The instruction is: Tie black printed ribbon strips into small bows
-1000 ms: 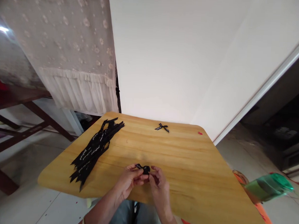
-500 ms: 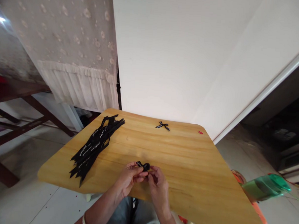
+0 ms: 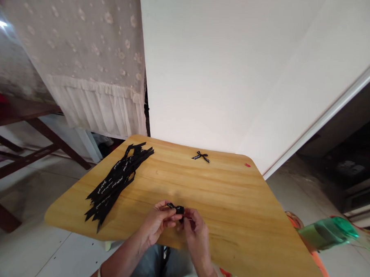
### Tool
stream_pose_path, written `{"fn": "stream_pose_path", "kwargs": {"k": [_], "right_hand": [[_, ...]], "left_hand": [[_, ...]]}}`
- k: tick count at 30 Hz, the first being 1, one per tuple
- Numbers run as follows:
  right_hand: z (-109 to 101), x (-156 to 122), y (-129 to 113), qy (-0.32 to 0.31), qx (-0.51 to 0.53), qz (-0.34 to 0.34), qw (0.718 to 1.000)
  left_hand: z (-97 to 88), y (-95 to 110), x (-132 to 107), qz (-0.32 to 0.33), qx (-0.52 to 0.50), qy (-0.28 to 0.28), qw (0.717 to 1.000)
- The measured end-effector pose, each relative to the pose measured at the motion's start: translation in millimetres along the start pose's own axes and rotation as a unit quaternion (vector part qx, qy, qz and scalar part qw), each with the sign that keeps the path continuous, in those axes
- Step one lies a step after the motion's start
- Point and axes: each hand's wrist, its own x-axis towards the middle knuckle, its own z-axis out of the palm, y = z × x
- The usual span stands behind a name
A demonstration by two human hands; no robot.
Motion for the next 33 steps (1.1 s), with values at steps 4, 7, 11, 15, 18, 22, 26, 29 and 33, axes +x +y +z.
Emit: {"fn": "stream_pose_path", "kwargs": {"k": [4, 7, 11, 15, 18, 22, 26, 29, 33], "right_hand": [[-2, 0, -12, 0.021, 0.038, 0.037, 0.998], [-1, -1, -20, 0.015, 0.022, 0.038, 0.999], [1, -1, -17, -0.005, -0.030, 0.020, 0.999], [1, 2, -11, 0.015, -0.106, -0.026, 0.994], [1, 1, -12, 0.033, -0.142, -0.052, 0.988], [3, -3, -16, 0.045, -0.154, -0.066, 0.985], [3, -7, -15, 0.039, -0.166, -0.078, 0.982], [3, -10, -15, 0.031, -0.178, -0.086, 0.980], [5, -13, -15, 0.029, -0.194, -0.105, 0.975]], "left_hand": [[-2.5, 1, 0, 0.005, 0.015, -0.015, 1.000], [-4.0, -1, 1, 0.020, 0.039, -0.049, 0.998], [-2.9, -3, -1, 0.026, 0.075, -0.076, 0.994], [-0.9, -3, -4, 0.026, 0.100, -0.093, 0.990], [0.1, -5, -4, 0.042, 0.102, -0.085, 0.990], [1.9, -9, -1, 0.080, 0.099, -0.058, 0.990], [4.0, -13, -1, 0.091, 0.094, -0.051, 0.990], [5.5, -14, -1, 0.095, 0.094, -0.039, 0.990], [7.3, -18, -1, 0.095, 0.092, -0.011, 0.991]]}}
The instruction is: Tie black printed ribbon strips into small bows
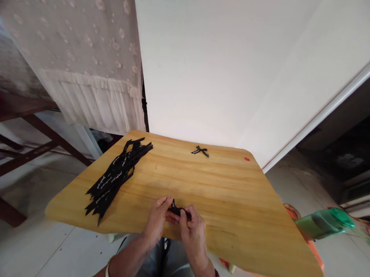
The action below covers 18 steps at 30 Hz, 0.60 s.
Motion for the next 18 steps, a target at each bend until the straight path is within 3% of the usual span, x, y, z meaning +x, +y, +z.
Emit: {"fn": "stream_pose_path", "kwargs": {"k": [4, 10, 14, 18], "right_hand": [[-1, 4, 2, 0.012, 0.007, 0.008, 1.000], [-9, 19, 3, 0.004, 0.049, 0.041, 0.998], [-9, 21, 1, 0.007, 0.050, 0.039, 0.998], [-3, 17, -2, -0.010, 0.046, 0.053, 0.998]], "left_hand": [[-1.7, 2, 0, -0.016, -0.012, -0.012, 1.000], [-16.6, 28, -1, -0.102, -0.041, -0.094, 0.990], [-21.1, 37, -2, -0.091, -0.019, -0.099, 0.991], [-16.7, 31, -4, -0.094, 0.019, -0.088, 0.992]]}}
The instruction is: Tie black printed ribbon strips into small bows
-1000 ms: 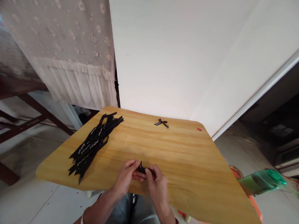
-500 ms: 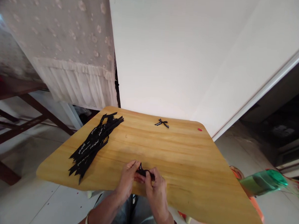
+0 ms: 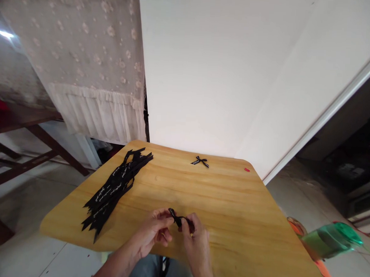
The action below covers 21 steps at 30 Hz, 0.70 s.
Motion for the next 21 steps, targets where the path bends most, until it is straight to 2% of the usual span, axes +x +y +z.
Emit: {"fn": "stream_pose_path", "kwargs": {"k": [3, 6, 11, 15, 21], "right_hand": [[2, -2, -5, 0.003, 0.022, 0.024, 0.999], [1, -1, -9, -0.006, 0.093, 0.068, 0.993], [2, 0, -8, -0.073, 0.191, 0.139, 0.969], [0, -4, -6, -0.106, 0.201, 0.147, 0.963], [-5, -4, -7, -0.065, 0.177, 0.147, 0.971]], "left_hand": [[3.3, -5, 2, 0.005, 0.002, 0.023, 1.000], [2.3, -6, 4, 0.013, -0.016, 0.040, 0.999], [-2.4, -8, 7, 0.014, -0.030, 0.045, 0.998], [-3.3, -13, 10, 0.020, -0.017, 0.052, 0.998], [1.6, -15, 9, 0.017, 0.042, 0.048, 0.998]]}}
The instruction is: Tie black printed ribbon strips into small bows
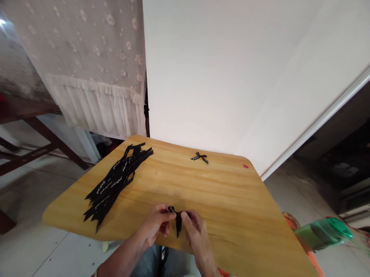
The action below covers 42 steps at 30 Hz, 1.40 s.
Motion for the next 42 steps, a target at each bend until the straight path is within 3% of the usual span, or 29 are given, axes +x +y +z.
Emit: {"fn": "stream_pose_path", "kwargs": {"k": [6, 15, 18, 22, 29, 38, 42], "right_hand": [[-1, 3, 2, 0.024, 0.002, 0.001, 1.000], [-4, 3, 8, 0.051, 0.100, 0.032, 0.993], [-5, 2, 7, 0.049, 0.099, 0.034, 0.993], [-5, 2, 5, 0.067, 0.045, 0.021, 0.997], [4, 1, 5, 0.045, -0.005, -0.010, 0.999], [4, -1, 2, 0.018, 0.003, 0.002, 1.000], [2, 0, 6, -0.009, -0.023, 0.003, 1.000]], "left_hand": [[-0.2, 1, -5, 0.004, 0.001, -0.052, 0.999], [-9.0, -6, -1, -0.001, 0.014, -0.083, 0.996], [-10.8, 2, -2, 0.000, 0.047, -0.053, 0.997], [-10.5, 16, -6, 0.071, 0.043, 0.032, 0.996], [-0.5, 7, -10, -0.004, -0.038, -0.046, 0.998], [6.3, -2, -2, 0.026, -0.094, -0.040, 0.994], [3.7, 0, -1, 0.010, -0.122, -0.036, 0.992]]}}
